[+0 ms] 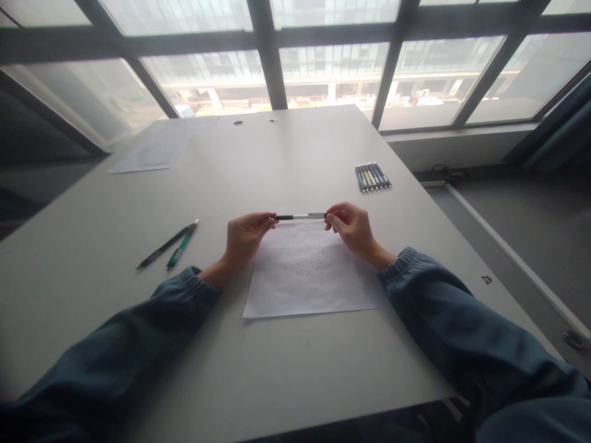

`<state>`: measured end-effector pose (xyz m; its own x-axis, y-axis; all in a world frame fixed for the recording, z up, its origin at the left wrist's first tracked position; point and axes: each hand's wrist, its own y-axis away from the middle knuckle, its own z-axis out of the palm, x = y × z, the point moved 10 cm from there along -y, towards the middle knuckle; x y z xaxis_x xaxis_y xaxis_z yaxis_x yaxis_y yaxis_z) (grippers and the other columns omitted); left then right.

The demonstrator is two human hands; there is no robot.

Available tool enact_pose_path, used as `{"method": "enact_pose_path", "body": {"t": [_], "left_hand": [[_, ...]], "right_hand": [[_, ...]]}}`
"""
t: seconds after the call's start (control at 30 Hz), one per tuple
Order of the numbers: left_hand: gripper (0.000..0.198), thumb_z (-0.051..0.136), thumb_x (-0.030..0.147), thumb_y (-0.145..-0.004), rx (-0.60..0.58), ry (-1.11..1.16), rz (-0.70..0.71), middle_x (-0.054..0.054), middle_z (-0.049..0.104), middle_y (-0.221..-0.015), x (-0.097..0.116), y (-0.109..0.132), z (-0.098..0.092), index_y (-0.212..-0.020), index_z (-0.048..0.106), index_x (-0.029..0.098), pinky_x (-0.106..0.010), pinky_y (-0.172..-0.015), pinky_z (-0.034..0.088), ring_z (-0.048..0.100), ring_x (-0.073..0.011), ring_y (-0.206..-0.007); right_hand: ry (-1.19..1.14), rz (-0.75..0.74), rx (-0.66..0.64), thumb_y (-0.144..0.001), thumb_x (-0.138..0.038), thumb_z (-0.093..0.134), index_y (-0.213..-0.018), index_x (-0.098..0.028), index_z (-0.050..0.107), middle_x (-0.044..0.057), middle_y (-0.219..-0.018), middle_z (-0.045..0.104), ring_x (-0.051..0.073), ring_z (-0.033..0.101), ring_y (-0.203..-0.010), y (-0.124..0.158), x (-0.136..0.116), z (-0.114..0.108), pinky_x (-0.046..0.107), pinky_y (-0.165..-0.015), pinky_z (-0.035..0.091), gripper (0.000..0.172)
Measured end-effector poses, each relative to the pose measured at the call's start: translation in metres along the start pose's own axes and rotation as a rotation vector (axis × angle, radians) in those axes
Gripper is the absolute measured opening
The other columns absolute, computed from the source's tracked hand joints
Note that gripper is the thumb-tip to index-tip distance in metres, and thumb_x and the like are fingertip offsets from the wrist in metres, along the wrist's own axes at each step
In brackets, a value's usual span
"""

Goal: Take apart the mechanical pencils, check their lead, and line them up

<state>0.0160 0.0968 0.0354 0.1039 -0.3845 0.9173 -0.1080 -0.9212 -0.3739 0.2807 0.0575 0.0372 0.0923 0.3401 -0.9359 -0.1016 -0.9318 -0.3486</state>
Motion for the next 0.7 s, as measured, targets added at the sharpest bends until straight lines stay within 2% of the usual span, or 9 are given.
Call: {"method": "enact_pose_path", "body": {"t": [0.2,0.37,0.5,0.7], "left_hand": [[0.029,0.081,0.041,-0.078,0.008,-0.122,0.050,-0.010,0.079,-0.092,0.008,-0.001,-0.001,-0.095,0.080,0.018,-0.030,-0.073,0.057,0.072,-0.0198,-0.081],[0.022,0.072,0.038,-0.087,-0.043,-0.247,0.108,-0.006,0.076,-0.083,0.020,0.001,0.004,-0.095,0.076,0.018,-0.027,-0.069,0.053,0.070,-0.0173,-0.075],[0.017,0.067,0.034,-0.090,-0.095,-0.384,0.208,-0.003,0.071,-0.075,0.034,0.004,0.009,-0.088,0.072,0.018,-0.025,-0.065,0.048,0.061,-0.0137,-0.065],[0.021,0.058,0.034,-0.096,-0.160,-0.477,0.338,-0.003,0.066,-0.078,0.045,0.008,0.016,-0.085,0.067,0.019,-0.026,-0.065,0.044,0.056,-0.0146,-0.069]], "right_hand": [[0.024,0.033,-0.048,-0.077,-0.048,0.080,-0.092,-0.016,0.072,0.001,-0.063,0.067,0.013,0.061,-0.056,0.002,0.002,0.005,0.027,-0.053,0.050,0.037],[0.010,0.060,-0.063,-0.078,-0.052,0.079,-0.086,-0.015,0.073,0.002,-0.061,0.067,0.012,0.057,-0.051,0.003,0.004,0.006,0.025,-0.048,0.046,0.038],[-0.012,0.049,-0.068,-0.080,-0.051,0.078,-0.083,-0.015,0.072,0.002,-0.061,0.066,0.011,0.056,-0.050,0.002,0.006,0.006,0.025,-0.047,0.044,0.037],[-0.013,0.056,-0.084,-0.081,-0.055,0.075,-0.080,-0.015,0.073,0.002,-0.061,0.066,0.012,0.056,-0.050,0.001,0.013,0.005,0.026,-0.047,0.045,0.039]]}}
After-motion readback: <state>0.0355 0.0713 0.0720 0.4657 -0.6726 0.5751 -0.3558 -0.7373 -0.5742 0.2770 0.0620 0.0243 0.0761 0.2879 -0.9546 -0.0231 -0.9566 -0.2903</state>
